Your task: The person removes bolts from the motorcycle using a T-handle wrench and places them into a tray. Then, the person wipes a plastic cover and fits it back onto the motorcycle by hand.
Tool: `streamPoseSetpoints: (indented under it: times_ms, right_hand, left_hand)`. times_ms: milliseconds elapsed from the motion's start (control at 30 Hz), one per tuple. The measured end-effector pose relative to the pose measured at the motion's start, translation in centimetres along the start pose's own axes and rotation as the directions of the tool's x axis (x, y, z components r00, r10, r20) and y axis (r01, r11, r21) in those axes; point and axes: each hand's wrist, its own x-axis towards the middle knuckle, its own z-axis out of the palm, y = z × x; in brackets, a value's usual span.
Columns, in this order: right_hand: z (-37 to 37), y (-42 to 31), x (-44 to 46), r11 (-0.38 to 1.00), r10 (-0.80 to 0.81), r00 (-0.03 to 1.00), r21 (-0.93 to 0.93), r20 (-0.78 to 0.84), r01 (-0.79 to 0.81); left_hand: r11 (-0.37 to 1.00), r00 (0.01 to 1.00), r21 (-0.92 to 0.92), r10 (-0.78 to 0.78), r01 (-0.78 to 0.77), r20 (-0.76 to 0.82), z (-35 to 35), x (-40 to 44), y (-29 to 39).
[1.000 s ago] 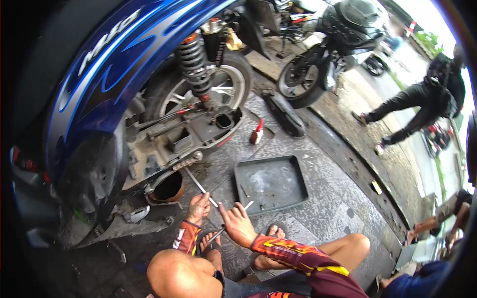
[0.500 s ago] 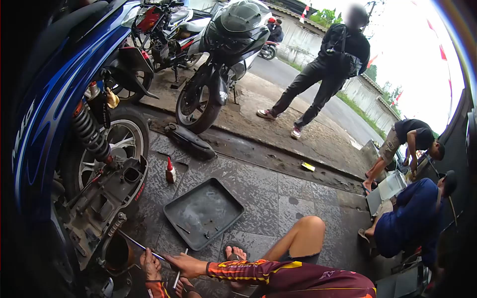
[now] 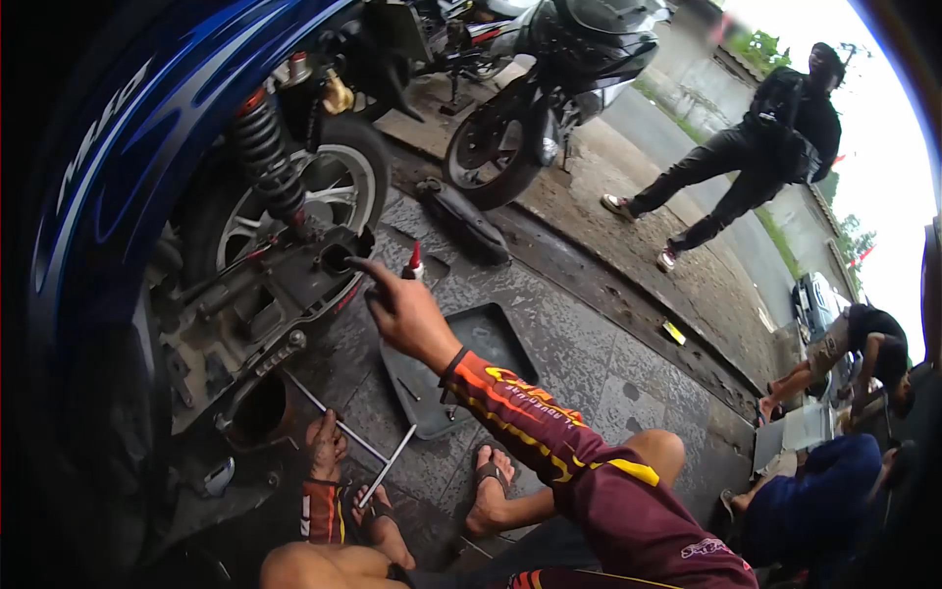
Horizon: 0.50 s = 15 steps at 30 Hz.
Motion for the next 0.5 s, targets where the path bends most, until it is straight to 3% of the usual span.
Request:
streamPoseSetpoints:
  times_ms: [133,200,367,467,500]
  right_hand:
    - [1.8,0.3,0.4,0.997,0.078,0.994,-0.031,0.075,-0.076]
    - [2.7,0.3,0.3,0.998,0.035,0.997,-0.055,0.071,-0.031]
    - [4.4,1.2,1.0,0.947,0.069,0.948,-0.32,0.311,0.036]
    - [3.9,0.7,2.5,0.922,0.014,0.937,-0.368,0.349,0.123]
    - [3.9,0.8,3.2,0.946,-0.038,0.955,-0.297,0.295,0.129]
  left_hand:
    - [0.999,1.0,-0.037,-0.026,0.026,0.005,0.4,-0.7,0.6]
    - [0.998,1.0,-0.064,-0.019,0.02,0.012,0.0,-0.5,0.2]
    - [0.997,0.999,-0.064,-0.04,0.041,0.024,0.9,-1.0,1.1]
    - [0.996,0.999,-0.081,-0.042,0.044,0.03,0.6,-1.0,0.9]
    - [0.996,0.999,-0.08,-0.044,0.046,0.03,0.7,-1.0,0.9]
